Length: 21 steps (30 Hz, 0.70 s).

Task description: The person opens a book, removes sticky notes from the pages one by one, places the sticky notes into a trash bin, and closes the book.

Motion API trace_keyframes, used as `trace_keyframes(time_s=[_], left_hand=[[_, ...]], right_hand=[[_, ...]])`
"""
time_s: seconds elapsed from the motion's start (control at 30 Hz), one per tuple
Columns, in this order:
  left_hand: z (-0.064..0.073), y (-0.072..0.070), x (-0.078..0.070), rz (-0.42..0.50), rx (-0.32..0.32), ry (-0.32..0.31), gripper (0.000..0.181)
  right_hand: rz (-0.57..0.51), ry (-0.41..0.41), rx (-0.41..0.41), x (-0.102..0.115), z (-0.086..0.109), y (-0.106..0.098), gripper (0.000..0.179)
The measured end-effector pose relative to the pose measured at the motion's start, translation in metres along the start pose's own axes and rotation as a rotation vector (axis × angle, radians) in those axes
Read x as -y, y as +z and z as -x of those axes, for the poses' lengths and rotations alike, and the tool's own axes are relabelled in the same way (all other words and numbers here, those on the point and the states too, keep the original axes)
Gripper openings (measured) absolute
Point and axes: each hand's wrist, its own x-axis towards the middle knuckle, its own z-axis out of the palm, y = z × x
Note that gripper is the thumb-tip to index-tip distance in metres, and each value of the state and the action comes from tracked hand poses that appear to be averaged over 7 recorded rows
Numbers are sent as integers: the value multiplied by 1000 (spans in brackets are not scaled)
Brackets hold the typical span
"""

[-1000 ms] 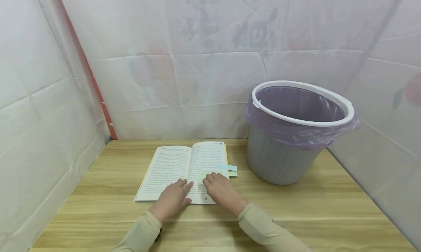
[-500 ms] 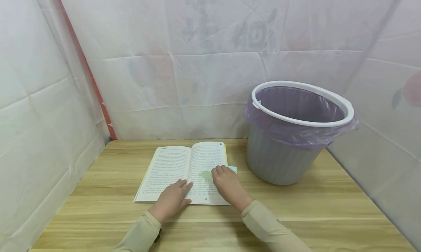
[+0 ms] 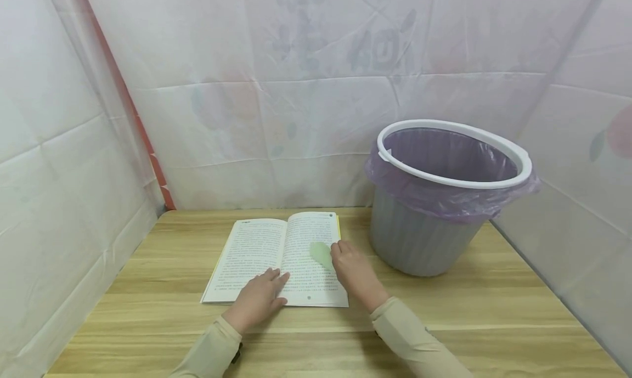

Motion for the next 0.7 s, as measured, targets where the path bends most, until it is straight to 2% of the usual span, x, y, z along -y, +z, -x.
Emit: trace_keyframes(time_s=[0.2, 0.43, 0.7], left_hand=[[0, 0, 0, -4, 4, -1, 52], [-1, 1, 1, -1, 13, -7, 52], [0, 2, 1, -11, 2, -1, 52]], right_hand=[[9, 30, -14, -4, 2, -3, 21], [-19, 22, -92, -9, 3, -8, 20], [-51, -3, -176, -11, -5, -26, 14]])
